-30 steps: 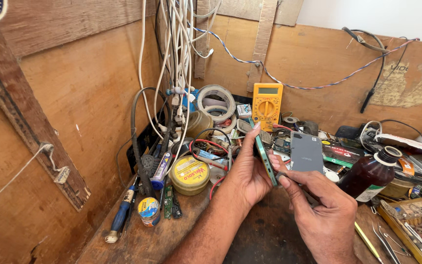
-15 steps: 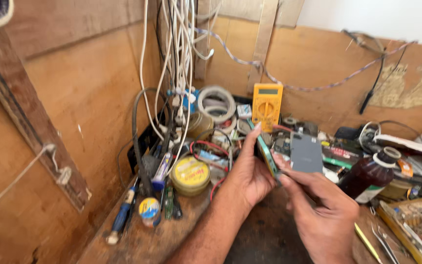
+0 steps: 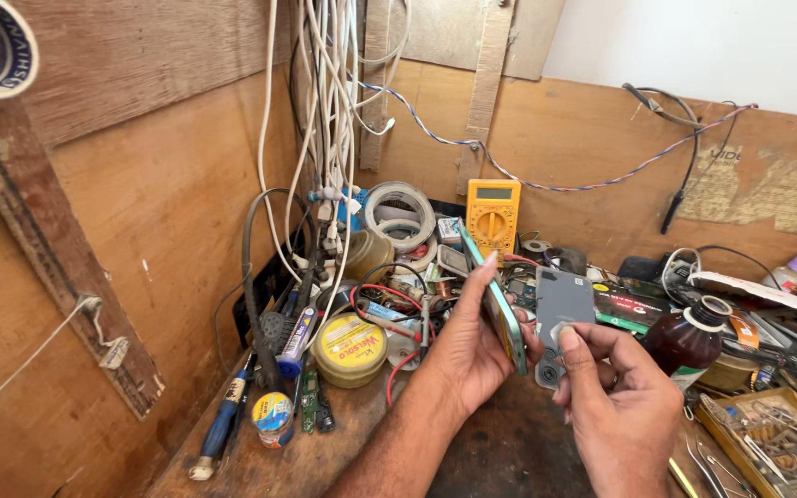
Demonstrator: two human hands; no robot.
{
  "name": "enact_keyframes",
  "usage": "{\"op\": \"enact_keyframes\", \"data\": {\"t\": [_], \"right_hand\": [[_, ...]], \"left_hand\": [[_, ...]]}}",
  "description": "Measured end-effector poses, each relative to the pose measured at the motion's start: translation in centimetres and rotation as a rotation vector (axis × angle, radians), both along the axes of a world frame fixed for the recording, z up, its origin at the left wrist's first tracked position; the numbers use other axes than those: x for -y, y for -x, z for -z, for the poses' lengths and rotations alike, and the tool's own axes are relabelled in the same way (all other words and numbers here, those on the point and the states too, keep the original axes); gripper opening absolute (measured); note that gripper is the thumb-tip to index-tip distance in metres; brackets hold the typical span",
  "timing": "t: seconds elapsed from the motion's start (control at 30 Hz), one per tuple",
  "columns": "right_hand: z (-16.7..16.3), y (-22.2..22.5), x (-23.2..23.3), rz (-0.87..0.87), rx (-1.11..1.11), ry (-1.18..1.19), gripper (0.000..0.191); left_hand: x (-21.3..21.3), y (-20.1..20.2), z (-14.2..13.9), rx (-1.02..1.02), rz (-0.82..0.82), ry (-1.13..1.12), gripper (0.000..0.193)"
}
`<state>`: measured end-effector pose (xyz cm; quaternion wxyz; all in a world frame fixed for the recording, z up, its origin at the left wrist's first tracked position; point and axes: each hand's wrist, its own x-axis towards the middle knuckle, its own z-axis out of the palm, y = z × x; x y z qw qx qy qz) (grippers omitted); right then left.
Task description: The person holds a smartphone and pries off its back cover, then works around the open frame, peeling and pressing components with their fingers while holding the phone over a cluttered repair workbench. They set the opened phone down on the bench at the end.
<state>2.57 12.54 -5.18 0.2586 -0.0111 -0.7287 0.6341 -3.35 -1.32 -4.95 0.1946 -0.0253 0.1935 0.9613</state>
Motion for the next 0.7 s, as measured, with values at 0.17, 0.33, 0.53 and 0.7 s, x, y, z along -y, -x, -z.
{"op": "enact_keyframes", "data": {"t": [0.17,0.33,0.53,0.7], "right_hand": [[-0.4,0.7,-0.5,0.034,0.134,0.008,0.023],[0.1,1.4,-1.4,-0.090,0.289,0.203,0.042],[0.9,2.0,-2.2,-0.112,0.289,0.248,0.054],[1.4,2.0,-2.0,0.044,0.147,-0.152,0.031]], "left_hand": [[-0.6,-0.7,-0.4,-0.284,-0.252,0.454,0.052],[-0.7,-0.1,0.6,-0.251,-0.344,0.518,0.046],[-0.7,1.3,2.1,-0.241,-0.383,0.400,0.032],[-0.6,1.3,2.8,-0.358,-0.349,0.440,0.038]]}}
